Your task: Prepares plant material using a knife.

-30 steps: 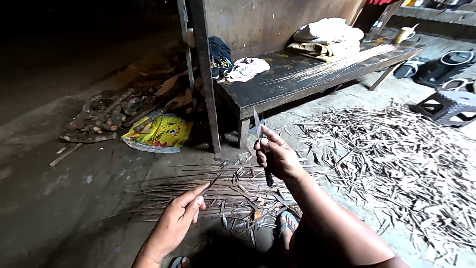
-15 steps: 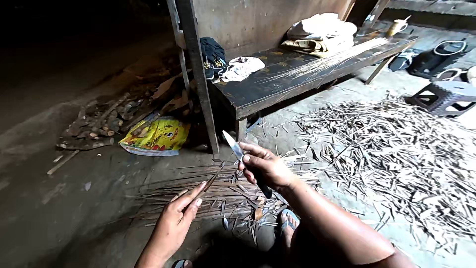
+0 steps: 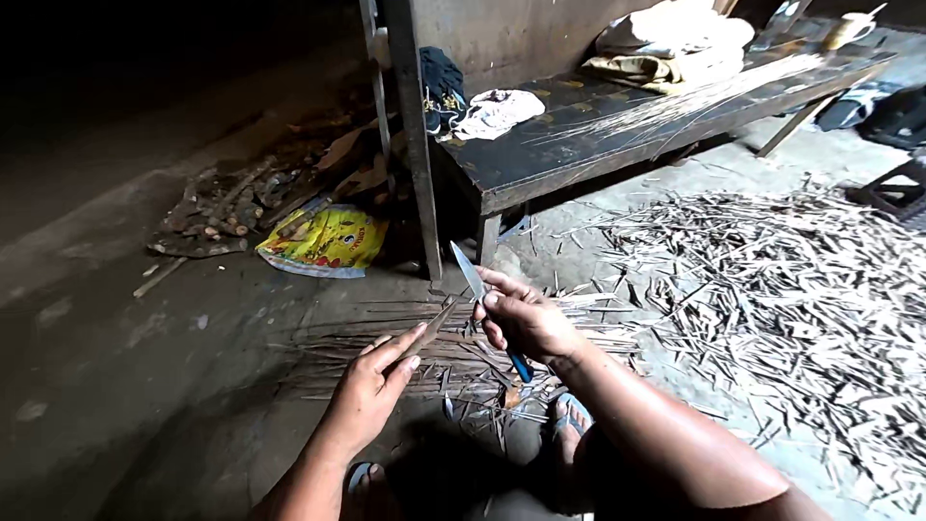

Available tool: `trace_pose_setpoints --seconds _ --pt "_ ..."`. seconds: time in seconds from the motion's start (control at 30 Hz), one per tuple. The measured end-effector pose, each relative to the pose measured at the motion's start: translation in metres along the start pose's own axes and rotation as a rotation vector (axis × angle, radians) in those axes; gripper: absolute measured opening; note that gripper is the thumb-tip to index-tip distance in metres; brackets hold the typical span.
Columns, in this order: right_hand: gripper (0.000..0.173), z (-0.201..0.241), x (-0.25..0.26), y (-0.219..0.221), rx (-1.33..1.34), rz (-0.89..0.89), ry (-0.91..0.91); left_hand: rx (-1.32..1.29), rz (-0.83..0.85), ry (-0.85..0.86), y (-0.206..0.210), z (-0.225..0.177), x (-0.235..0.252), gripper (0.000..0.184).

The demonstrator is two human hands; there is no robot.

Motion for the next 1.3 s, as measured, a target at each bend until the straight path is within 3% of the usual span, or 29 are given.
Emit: trace_pose_setpoints --seconds 0.07,0.27,0.47,0.6,0.93,1.1,1.3 --pt "0.043 -0.001 0.0 0.002 0.026 -0.003 -0.007 -0.015 0.029 0.004 0.002 -0.002 0.001 0.042" --pt "0.042 0.012 0.006 -0.031 0.06 -0.223 -0.059 -0.03 0.02 -0.106 0.0 0.006 -0.001 0.04" --pt "0.044 -0.002 0.004 -0.004 0.018 -0.047 -0.044 -0.005 -0.01 -0.042 0.003 0.0 0.002 0.047" --pt "0.036 -0.01 0.0 0.013 -0.012 0.041 -0.031 0.092 -0.098 -0.005 -0.002 0.0 0.003 0.038" --pt "0.03 -0.012 0.002 0.015 -0.043 0.082 -0.069 0.124 -0.164 0.01 -0.004 -0.002 0.003 0.041" --pt "0.031 -0.012 0.003 0.013 -0.097 0.088 -0.096 0.128 -0.23 0.024 -0.008 -0.003 0.002 0.033" --pt "0.029 -0.013 0.0 0.021 -0.072 0.123 -0.084 -0.044 -0.142 -0.079 -0.005 0.007 0.001 0.035"
Point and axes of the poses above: each hand's wrist, its own x-axis towards the middle knuckle, its own y-axis out of the palm, z = x × y, the point moved 8 cm from there along x, towards the middle knuckle, and after that the axes turned 13 degrees about -x, right-handed, at the moved point
